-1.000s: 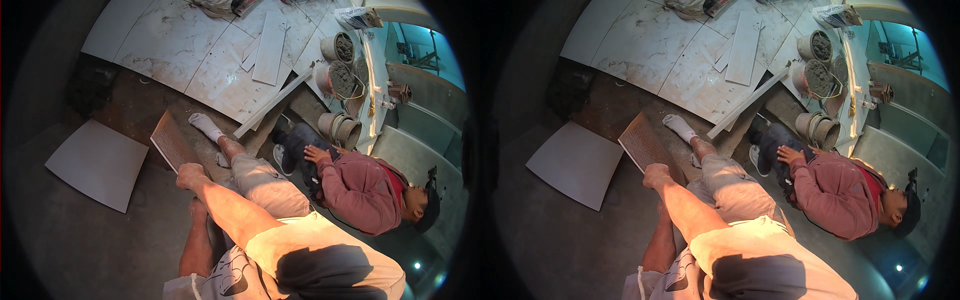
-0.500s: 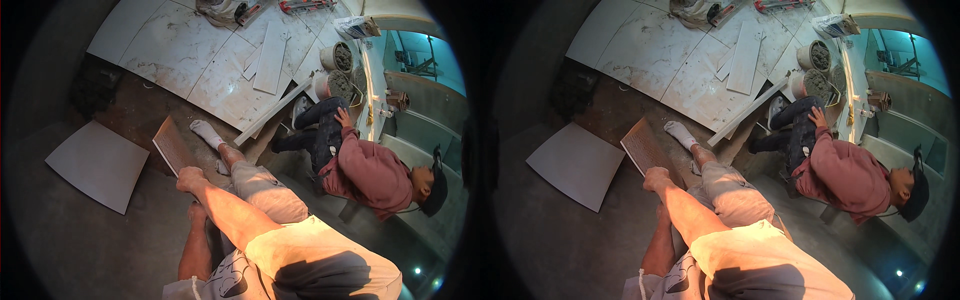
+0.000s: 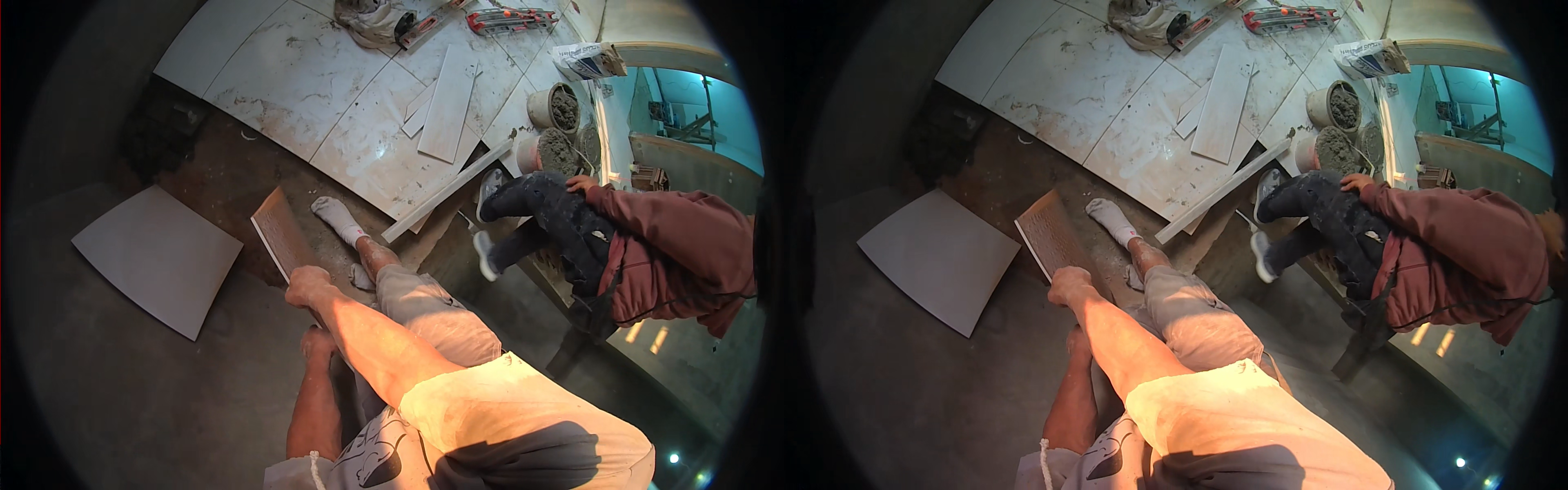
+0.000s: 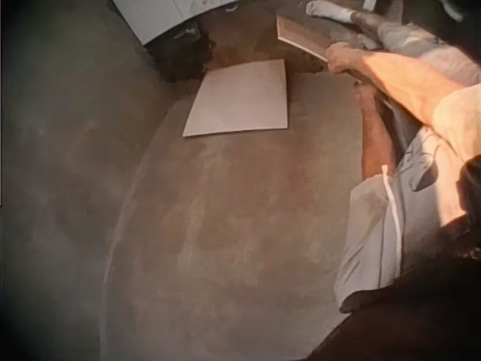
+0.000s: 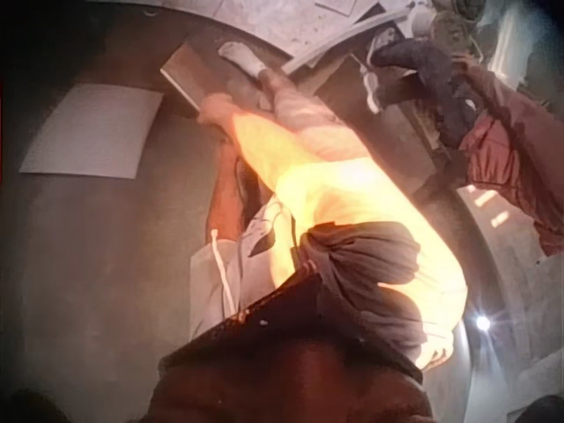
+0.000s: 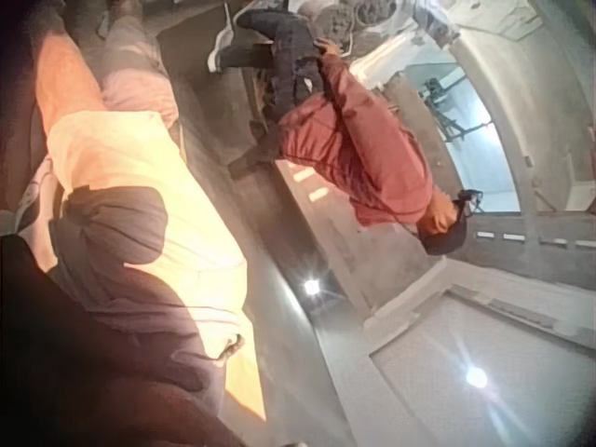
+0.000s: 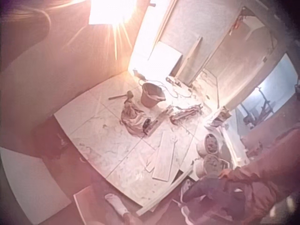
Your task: The person installs floor tiles by positioning them by hand, tapping them with a mallet, and wiping them with a cloth. The person then positions loose tiles along the wall and spreads mortar on the ground using a trowel.
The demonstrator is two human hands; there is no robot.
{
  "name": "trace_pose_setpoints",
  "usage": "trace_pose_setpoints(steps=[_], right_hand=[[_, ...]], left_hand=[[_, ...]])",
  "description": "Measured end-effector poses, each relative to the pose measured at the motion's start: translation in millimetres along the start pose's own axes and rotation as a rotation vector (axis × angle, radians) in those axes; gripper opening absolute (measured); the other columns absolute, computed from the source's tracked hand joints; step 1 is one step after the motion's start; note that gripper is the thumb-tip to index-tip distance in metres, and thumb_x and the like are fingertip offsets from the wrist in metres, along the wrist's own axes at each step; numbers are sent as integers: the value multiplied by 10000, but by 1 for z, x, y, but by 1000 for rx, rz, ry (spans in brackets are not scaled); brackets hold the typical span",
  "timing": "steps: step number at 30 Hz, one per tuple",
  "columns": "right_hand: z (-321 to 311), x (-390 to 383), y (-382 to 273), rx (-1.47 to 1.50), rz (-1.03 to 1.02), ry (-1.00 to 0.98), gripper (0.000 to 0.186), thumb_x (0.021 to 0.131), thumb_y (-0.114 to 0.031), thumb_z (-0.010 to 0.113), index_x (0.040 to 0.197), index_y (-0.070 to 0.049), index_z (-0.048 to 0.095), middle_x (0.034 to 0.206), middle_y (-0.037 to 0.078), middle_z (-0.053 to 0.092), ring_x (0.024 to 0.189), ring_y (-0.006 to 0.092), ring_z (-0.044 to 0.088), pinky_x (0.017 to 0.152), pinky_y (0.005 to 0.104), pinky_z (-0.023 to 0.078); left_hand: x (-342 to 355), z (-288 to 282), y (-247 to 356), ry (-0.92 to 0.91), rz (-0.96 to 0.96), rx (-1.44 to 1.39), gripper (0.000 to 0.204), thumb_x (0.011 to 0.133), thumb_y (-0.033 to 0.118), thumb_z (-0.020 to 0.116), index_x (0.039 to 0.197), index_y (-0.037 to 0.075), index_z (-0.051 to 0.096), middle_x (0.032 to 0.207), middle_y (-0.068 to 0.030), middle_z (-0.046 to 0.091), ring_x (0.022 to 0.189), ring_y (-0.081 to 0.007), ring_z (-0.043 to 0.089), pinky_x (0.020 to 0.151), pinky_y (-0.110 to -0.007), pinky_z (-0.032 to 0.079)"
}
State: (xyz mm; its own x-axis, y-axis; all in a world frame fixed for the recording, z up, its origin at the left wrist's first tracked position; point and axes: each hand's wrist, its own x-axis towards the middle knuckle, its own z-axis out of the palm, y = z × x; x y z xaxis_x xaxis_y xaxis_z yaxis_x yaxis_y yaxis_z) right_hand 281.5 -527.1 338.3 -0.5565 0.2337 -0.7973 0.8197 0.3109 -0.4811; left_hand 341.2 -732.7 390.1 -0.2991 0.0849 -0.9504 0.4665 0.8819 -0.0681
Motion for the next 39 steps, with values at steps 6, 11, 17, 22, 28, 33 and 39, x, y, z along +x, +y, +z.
trace_pose_setpoints(steps=[6,11,17,22,28,33,39], right_hand=[[7,-24,-5,-1,52,-87,349,691,-144,560,1012,-46,657,1054,143,640,1021,257,608,849,343,486],[75,-56,-81,-5,140,-89,367,680,-148,572,1020,-43,663,1060,147,642,1027,261,610,852,348,487],[21,-90,-16,-18,157,-115,385,672,-165,579,1024,-38,669,1067,150,645,1032,269,612,855,356,489],[25,-87,-12,-44,143,-42,381,682,-204,559,1003,-34,674,1064,152,644,1028,280,610,855,364,488],[25,-86,-10,-94,133,-16,379,687,-236,541,982,-46,682,1030,156,652,992,293,621,834,376,490],[30,-78,-11,-168,52,-62,388,744,-276,520,1017,-47,672,1067,142,644,1006,276,617,836,369,492],[24,-99,-12,-55,198,-33,320,794,-232,524,1042,-103,679,1088,87,651,1064,223,601,863,331,485]], left_hand=[[-1,1,4,39,-63,-101,489,771,371,632,1058,-22,592,1096,-212,613,1032,-333,599,828,-407,501],[-4,0,31,33,115,9,492,756,360,644,1116,28,591,1121,-183,611,1038,-315,598,824,-400,504],[-4,-2,13,-18,51,33,404,732,348,645,995,41,662,1081,-163,637,1011,-283,621,831,-388,500],[-17,-6,23,45,66,17,340,731,290,612,954,44,687,1045,-165,651,1000,-274,629,841,-377,493],[-12,-4,24,44,3,-81,338,724,263,586,962,48,691,1060,-168,645,1001,-285,627,856,-371,485],[-1,4,15,56,37,-67,349,730,289,591,959,46,690,1060,-171,642,997,-292,626,850,-375,488],[-4,6,20,35,101,47,433,761,412,590,959,35,672,1016,-193,645,977,-304,628,803,-385,506]])
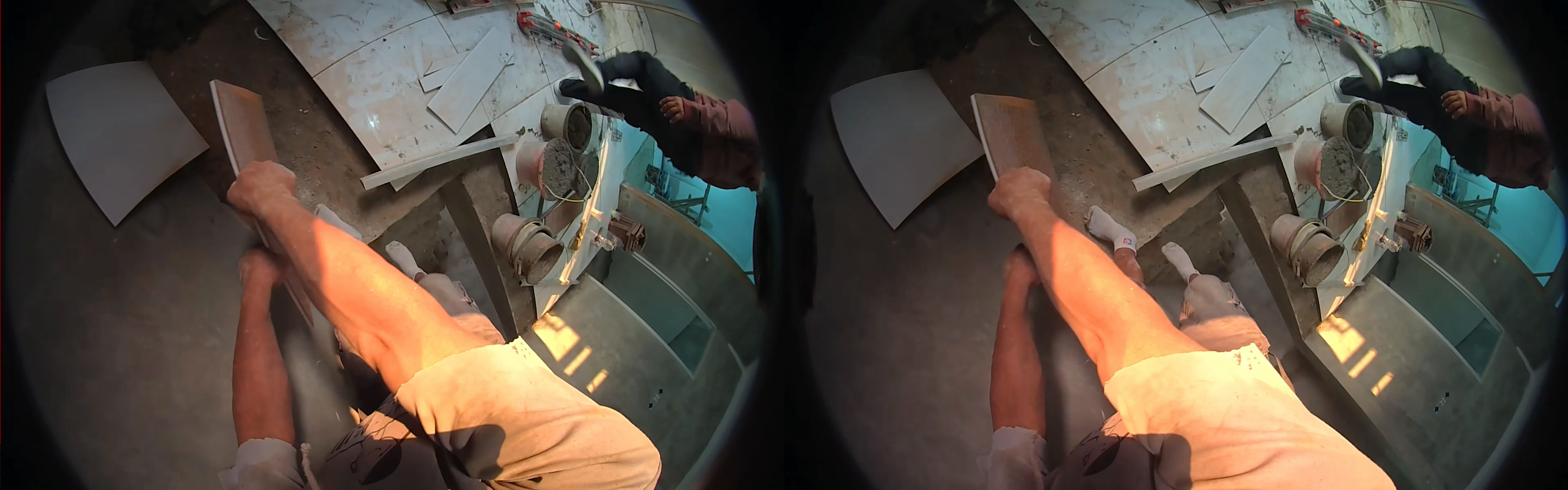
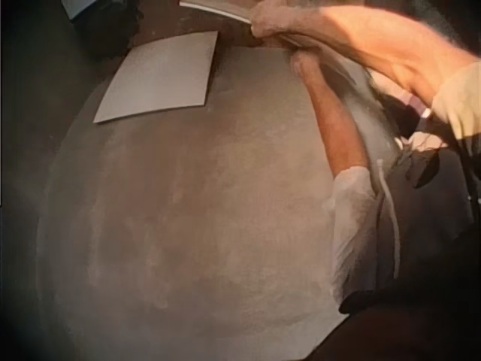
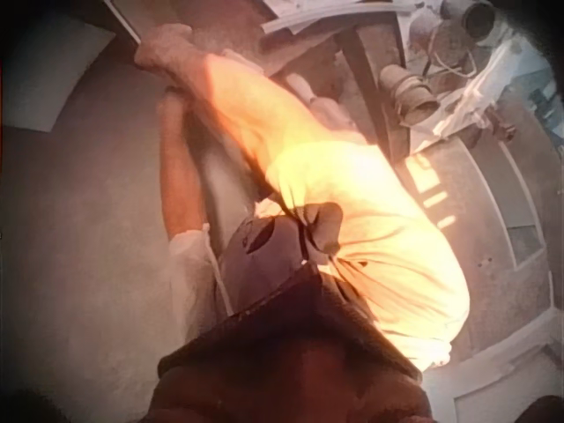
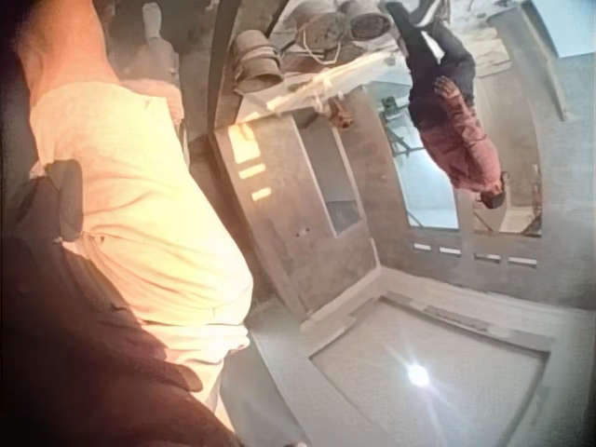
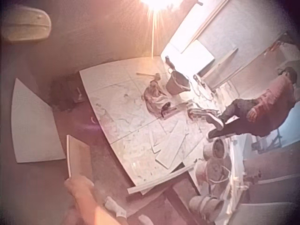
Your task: The person installs floor tiles by positioning them by hand, tapping them with a mallet, and wiping them with a cloth. The person then positions loose tiles along the wall and spreads mortar on the ground using a trowel.
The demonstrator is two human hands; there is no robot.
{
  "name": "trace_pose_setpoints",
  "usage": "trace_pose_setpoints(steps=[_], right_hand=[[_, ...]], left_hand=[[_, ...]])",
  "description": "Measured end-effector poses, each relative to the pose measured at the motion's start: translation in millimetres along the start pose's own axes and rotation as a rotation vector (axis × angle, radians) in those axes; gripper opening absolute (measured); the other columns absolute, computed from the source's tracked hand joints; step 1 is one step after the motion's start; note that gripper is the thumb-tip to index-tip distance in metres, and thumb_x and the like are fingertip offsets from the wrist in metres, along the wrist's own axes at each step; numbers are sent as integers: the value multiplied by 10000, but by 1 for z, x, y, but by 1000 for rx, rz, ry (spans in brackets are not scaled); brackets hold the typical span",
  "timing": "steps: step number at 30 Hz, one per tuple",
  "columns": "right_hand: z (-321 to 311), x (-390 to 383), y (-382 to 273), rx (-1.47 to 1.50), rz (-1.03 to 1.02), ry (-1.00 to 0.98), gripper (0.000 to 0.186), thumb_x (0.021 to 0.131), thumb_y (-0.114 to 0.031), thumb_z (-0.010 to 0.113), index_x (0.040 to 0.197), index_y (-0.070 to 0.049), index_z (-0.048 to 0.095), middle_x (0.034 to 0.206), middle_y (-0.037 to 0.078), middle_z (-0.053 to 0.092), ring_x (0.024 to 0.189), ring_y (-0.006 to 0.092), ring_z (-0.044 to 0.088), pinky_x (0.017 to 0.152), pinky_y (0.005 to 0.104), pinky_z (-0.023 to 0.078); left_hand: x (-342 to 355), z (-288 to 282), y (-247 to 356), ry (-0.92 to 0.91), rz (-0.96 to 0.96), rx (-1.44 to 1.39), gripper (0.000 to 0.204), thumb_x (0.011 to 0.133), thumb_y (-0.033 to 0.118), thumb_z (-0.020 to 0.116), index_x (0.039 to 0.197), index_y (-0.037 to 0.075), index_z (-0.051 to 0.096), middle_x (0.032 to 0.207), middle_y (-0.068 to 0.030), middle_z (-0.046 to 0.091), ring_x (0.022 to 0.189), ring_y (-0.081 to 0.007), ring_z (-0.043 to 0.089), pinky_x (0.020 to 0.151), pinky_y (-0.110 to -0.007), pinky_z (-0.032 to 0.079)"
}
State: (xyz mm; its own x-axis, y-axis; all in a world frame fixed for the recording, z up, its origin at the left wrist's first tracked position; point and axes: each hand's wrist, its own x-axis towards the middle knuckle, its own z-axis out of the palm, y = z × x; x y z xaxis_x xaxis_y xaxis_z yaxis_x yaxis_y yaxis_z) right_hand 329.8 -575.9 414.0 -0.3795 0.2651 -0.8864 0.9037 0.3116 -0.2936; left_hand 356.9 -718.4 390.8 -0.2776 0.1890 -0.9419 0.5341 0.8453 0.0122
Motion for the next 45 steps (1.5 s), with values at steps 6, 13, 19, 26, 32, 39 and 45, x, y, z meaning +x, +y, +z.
trace_pose_setpoints(steps=[6,13,19,26,32,39,45], right_hand=[[21,13,-12,11,-174,57,339,799,-257,517,1039,-83,680,1074,104,654,1055,244,606,853,326,485],[28,5,-17,62,-253,23,335,808,-265,517,1041,-87,679,1077,102,653,1053,226,607,852,312,477],[35,22,15,85,-428,118,483,862,-431,432,1093,-65,647,1160,131,609,1126,239,560,897,375,449],[72,-25,98,78,-568,143,645,871,-502,406,1054,87,595,1064,252,613,1075,339,575,927,399,431],[62,-39,134,28,-509,245,507,875,-389,396,944,37,661,967,262,633,990,368,609,884,400,460],[37,-21,204,-16,-401,457,429,855,-318,440,920,44,662,937,252,643,940,379,622,835,429,481],[29,-4,251,77,-353,598,475,847,-354,534,924,106,620,926,300,624,940,412,605,836,429,452]], left_hand=[[27,21,-52,144,218,-180,546,727,479,629,982,-3,641,1001,-236,630,982,-349,607,787,-406,498],[32,55,-78,522,-43,-140,585,753,476,645,937,-79,624,915,-278,630,932,-390,613,759,-425,489],[6,62,0,888,-459,-417,520,759,438,679,853,-71,644,881,-268,637,877,-411,622,738,-458,485],[13,80,18,1195,-221,-596,237,766,242,620,829,18,663,872,-226,646,857,-397,625,748,-462,492],[-9,92,78,1074,-223,-613,296,765,306,609,850,30,675,921,-211,651,911,-373,624,800,-426,499],[-13,193,121,622,360,-1101,838,691,544,704,1244,-50,494,1155,-245,582,1128,-288,547,954,-365,403],[4,289,130,621,238,-1610,793,816,591,549,1211,-95,501,1183,-240,569,1165,-284,516,964,-352,381]])
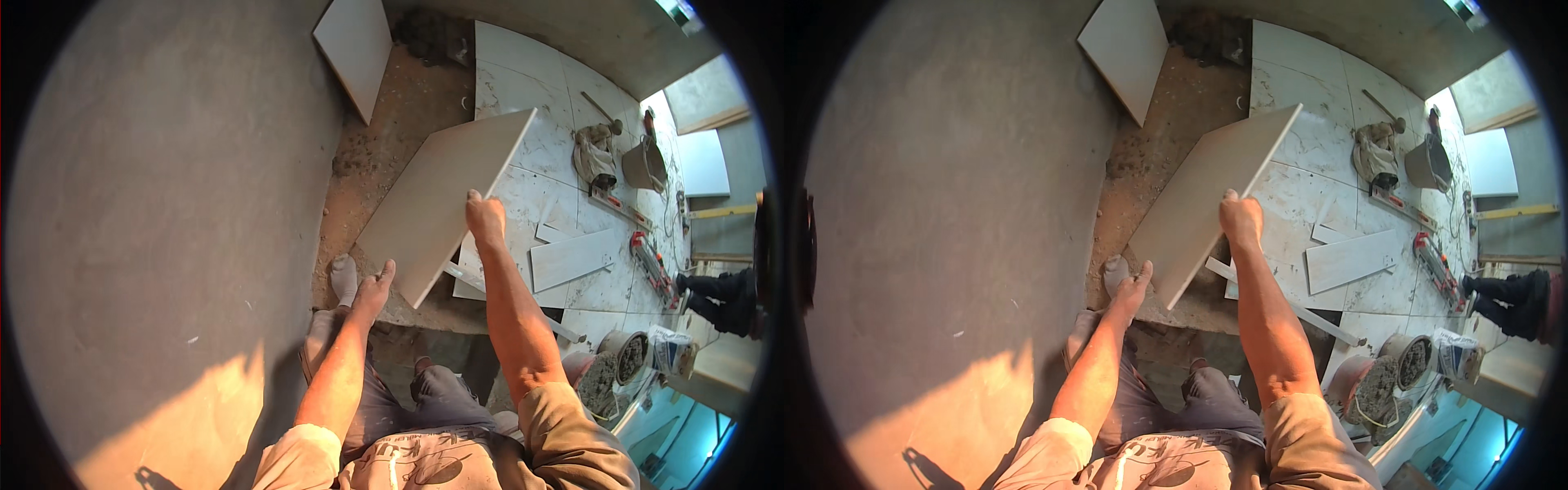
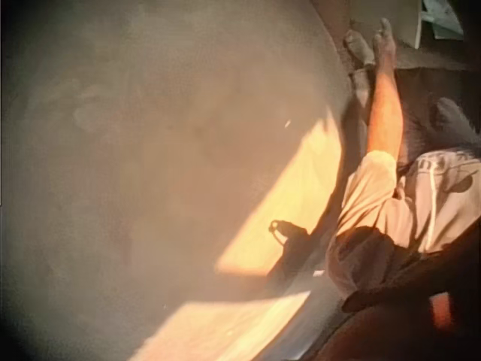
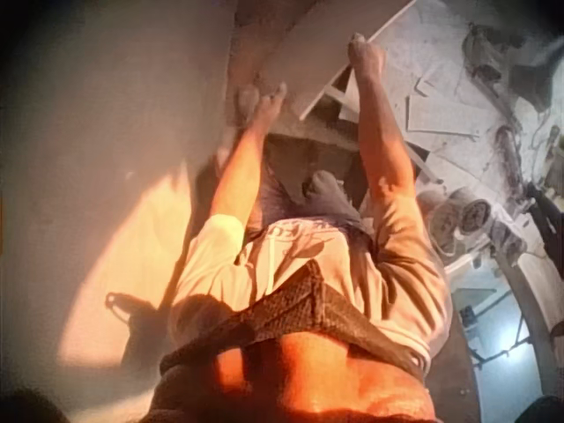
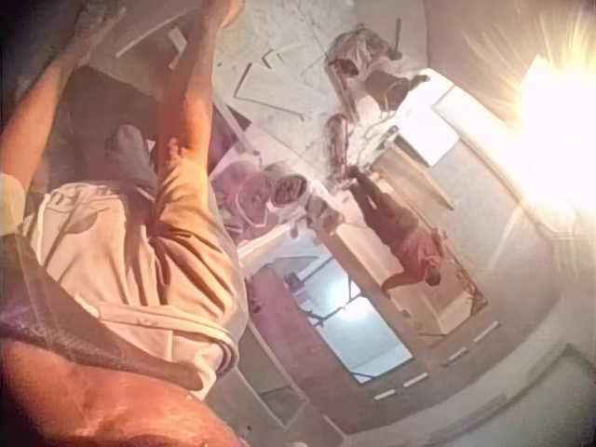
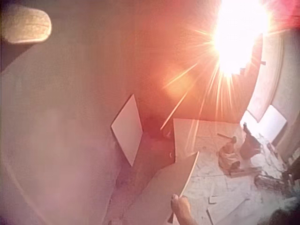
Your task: The person installs floor tiles by positioning them by hand, tapping them with a mallet, and wiping them with a cloth. The person then positions loose tiles along the wall and spreads mortar on the ground using a trowel.
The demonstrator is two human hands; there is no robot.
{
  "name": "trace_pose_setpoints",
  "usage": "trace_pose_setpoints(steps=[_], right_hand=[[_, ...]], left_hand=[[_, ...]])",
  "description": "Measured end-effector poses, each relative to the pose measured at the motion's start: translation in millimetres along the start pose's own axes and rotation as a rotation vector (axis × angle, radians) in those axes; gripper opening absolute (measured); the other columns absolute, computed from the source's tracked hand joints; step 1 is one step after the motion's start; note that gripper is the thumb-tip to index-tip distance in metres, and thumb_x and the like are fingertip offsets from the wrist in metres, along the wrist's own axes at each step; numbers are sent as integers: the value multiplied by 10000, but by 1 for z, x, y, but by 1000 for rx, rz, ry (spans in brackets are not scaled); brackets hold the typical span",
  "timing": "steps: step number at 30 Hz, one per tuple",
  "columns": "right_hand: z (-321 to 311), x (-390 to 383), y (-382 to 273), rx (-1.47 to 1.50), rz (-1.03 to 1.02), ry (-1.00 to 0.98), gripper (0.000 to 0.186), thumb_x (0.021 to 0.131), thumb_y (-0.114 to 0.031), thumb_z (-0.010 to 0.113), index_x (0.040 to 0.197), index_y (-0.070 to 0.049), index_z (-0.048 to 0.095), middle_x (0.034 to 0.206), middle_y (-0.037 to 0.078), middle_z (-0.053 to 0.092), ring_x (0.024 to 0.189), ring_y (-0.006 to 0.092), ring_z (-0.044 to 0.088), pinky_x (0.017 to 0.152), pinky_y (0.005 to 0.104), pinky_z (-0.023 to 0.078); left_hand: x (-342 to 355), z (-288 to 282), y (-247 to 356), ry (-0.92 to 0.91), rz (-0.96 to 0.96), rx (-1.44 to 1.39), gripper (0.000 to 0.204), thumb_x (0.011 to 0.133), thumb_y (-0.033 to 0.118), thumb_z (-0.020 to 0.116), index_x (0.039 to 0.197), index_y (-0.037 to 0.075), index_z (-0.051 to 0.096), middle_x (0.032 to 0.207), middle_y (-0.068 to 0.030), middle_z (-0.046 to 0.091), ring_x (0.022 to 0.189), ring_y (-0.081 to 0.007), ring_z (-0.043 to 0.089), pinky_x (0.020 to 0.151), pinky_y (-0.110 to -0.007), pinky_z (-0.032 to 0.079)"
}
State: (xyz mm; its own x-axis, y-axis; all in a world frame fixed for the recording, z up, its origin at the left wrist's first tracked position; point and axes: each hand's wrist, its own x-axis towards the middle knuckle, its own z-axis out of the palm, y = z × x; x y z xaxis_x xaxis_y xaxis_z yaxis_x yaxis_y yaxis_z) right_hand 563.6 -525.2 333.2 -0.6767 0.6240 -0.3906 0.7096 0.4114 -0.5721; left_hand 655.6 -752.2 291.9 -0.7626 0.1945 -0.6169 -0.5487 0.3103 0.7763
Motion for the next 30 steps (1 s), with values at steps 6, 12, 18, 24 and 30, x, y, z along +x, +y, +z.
trace_pose_setpoints(steps=[6,12,18,24,30], right_hand=[[6,10,32,85,32,43,512,845,-357,555,1002,130,588,983,308,612,971,414,593,866,420,444],[14,22,74,140,85,133,505,787,-335,609,942,146,600,943,320,616,934,429,602,841,426,453],[11,20,84,155,145,71,532,770,-378,606,848,148,616,867,342,611,867,448,608,796,445,464],[11,3,37,35,-101,119,476,850,-307,533,1034,132,544,967,319,604,937,445,590,841,440,454],[16,-12,-40,108,-116,-97,529,906,-398,447,1072,103,482,1012,302,596,989,418,583,878,446,450]], left_hand=[[19,8,-48,-65,-254,193,623,847,537,523,1080,-35,609,1036,-236,626,1014,-300,598,872,-358,436],[25,10,-71,-46,-56,353,478,809,460,604,857,-14,643,784,-144,635,750,-220,591,716,-372,451],[34,10,-66,-135,-121,308,419,803,436,622,774,20,667,706,-107,621,683,-190,574,666,-355,453],[17,16,-27,141,19,327,722,761,576,628,1163,-20,564,1126,-196,602,1080,-268,567,926,-343,421],[4,21,78,107,272,688,748,772,515,656,1269,-12,468,1169,-232,570,1133,-321,531,945,-366,411]])
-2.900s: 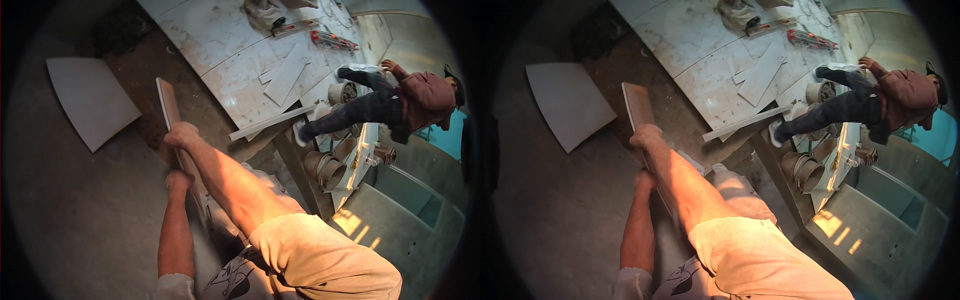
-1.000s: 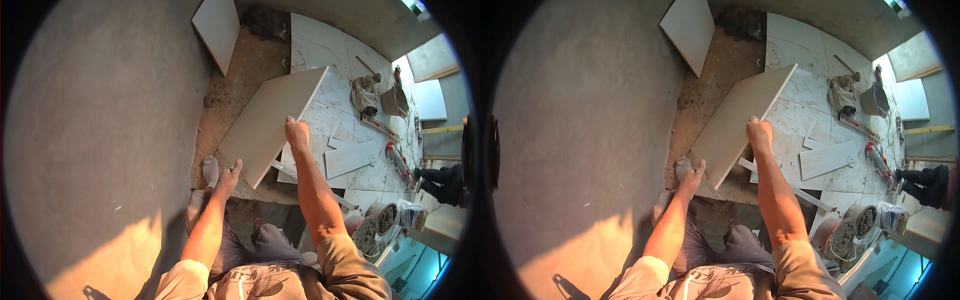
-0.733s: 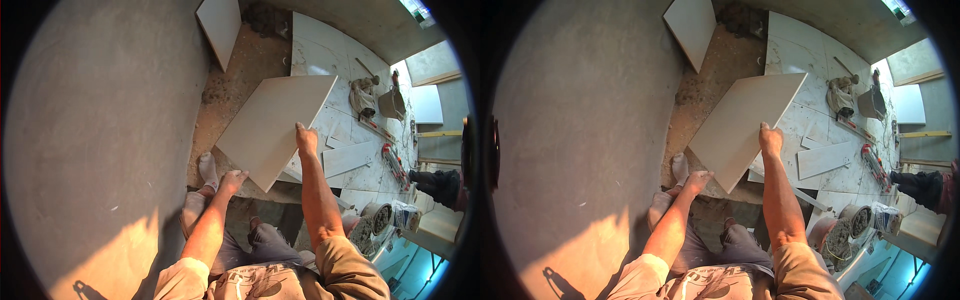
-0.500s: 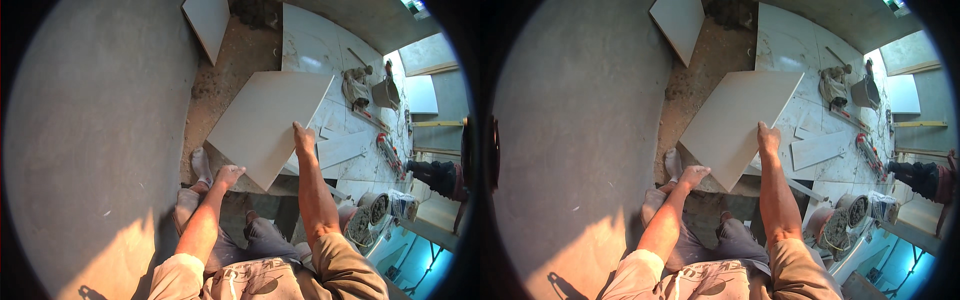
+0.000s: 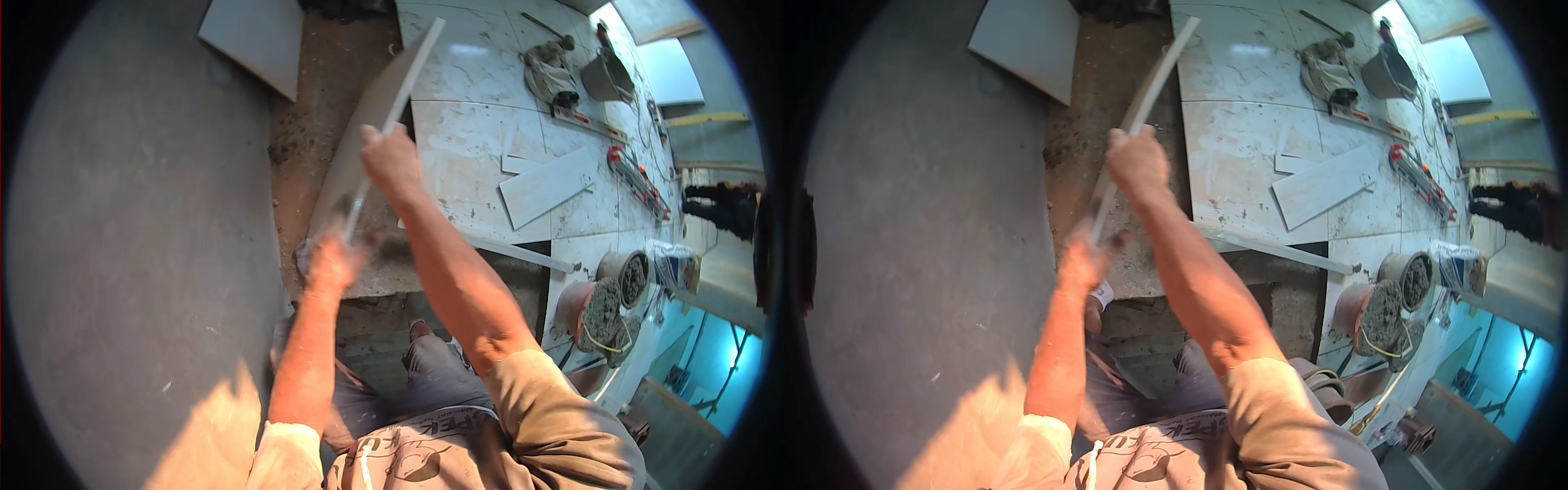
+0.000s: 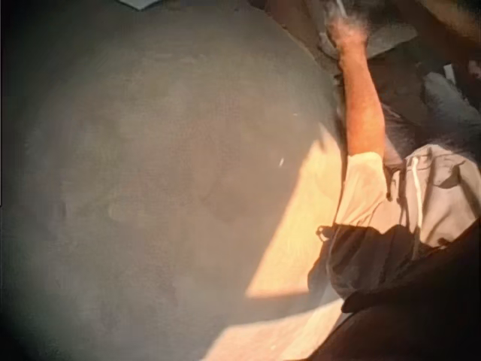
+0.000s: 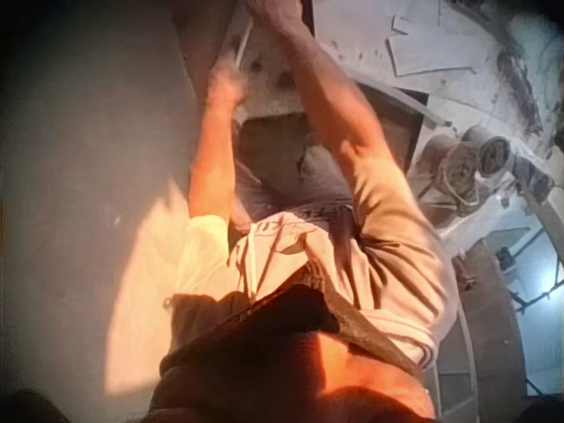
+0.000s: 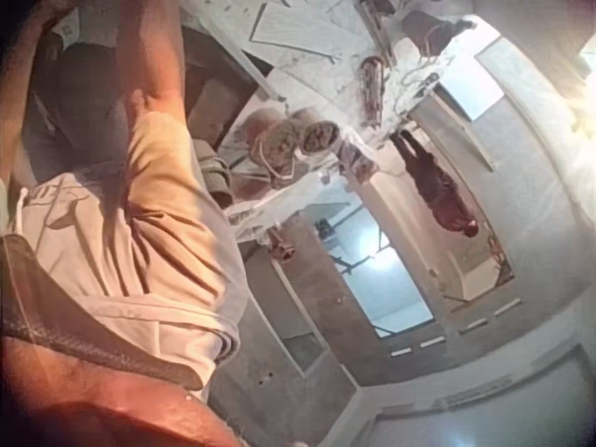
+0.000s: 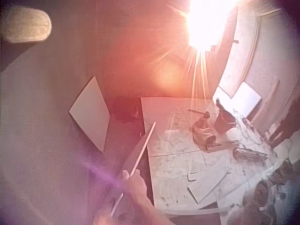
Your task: The person installs floor tiles by positioning them by hand, tapping them with a mallet, and wiping them with a cloth. The person then positions loose tiles along the wall and spreads mortar on the ground using a trowel.
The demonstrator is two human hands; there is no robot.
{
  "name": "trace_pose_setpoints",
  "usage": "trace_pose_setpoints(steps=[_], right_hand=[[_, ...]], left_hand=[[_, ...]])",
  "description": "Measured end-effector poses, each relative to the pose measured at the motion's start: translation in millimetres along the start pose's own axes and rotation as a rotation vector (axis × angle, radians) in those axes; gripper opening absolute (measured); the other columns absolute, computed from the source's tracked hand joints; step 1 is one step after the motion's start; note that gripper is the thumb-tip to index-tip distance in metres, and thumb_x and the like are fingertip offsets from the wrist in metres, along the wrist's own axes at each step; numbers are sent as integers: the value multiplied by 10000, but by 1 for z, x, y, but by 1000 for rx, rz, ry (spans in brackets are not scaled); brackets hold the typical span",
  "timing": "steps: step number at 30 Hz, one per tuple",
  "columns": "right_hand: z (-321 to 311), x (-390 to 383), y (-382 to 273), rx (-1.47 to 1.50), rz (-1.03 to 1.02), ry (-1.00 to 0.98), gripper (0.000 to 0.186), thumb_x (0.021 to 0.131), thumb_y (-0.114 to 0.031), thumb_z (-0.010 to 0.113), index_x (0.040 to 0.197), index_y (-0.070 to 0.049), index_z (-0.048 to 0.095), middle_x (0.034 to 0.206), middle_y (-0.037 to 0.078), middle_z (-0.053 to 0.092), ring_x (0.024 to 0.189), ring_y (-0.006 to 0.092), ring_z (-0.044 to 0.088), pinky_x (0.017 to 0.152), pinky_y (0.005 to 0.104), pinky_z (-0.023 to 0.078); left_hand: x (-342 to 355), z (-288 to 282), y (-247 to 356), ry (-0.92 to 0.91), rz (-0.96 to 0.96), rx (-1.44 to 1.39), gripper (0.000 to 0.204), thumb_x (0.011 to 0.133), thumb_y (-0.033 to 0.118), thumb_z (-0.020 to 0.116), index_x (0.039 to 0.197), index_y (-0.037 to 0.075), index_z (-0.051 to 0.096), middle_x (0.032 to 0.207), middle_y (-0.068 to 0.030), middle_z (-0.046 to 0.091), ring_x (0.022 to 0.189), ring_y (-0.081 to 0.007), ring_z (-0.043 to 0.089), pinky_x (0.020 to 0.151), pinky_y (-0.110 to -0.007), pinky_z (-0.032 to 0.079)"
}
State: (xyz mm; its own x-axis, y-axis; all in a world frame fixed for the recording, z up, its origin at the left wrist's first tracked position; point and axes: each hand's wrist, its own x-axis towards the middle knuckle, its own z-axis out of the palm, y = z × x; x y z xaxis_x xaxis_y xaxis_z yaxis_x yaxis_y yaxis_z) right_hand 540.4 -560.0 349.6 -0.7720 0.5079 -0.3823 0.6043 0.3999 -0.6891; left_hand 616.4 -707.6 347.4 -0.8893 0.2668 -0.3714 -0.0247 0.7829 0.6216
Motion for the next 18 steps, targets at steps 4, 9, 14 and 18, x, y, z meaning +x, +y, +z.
trace_pose_setpoints(steps=[4,9,14,18], right_hand=[[8,9,-13,89,-15,-139,555,910,-471,424,1070,58,474,1043,280,593,1042,411,558,884,456,435],[49,8,105,211,-335,-230,616,884,-469,491,1256,17,422,1158,278,534,1125,380,506,959,426,395],[63,-11,307,-528,153,-234,642,828,-244,587,1367,-43,300,1356,215,389,1284,347,348,1035,442,310],[40,-8,372,-752,99,-182,607,821,-194,564,1364,-70,324,1386,179,360,1321,333,289,1029,486,282]], left_hand=[[20,-29,-1,32,-219,189,452,838,426,590,1083,46,583,908,-279,619,904,-445,589,762,-495,462],[32,-48,-27,142,-84,132,571,826,542,569,1093,37,581,952,-225,636,930,-400,602,783,-451,463],[30,-50,-11,146,-71,58,524,855,459,592,1138,19,573,1011,-180,644,936,-271,613,835,-371,448],[28,-53,-13,149,-97,66,535,866,437,593,1147,-18,564,1046,-142,638,964,-209,577,870,-339,423]])
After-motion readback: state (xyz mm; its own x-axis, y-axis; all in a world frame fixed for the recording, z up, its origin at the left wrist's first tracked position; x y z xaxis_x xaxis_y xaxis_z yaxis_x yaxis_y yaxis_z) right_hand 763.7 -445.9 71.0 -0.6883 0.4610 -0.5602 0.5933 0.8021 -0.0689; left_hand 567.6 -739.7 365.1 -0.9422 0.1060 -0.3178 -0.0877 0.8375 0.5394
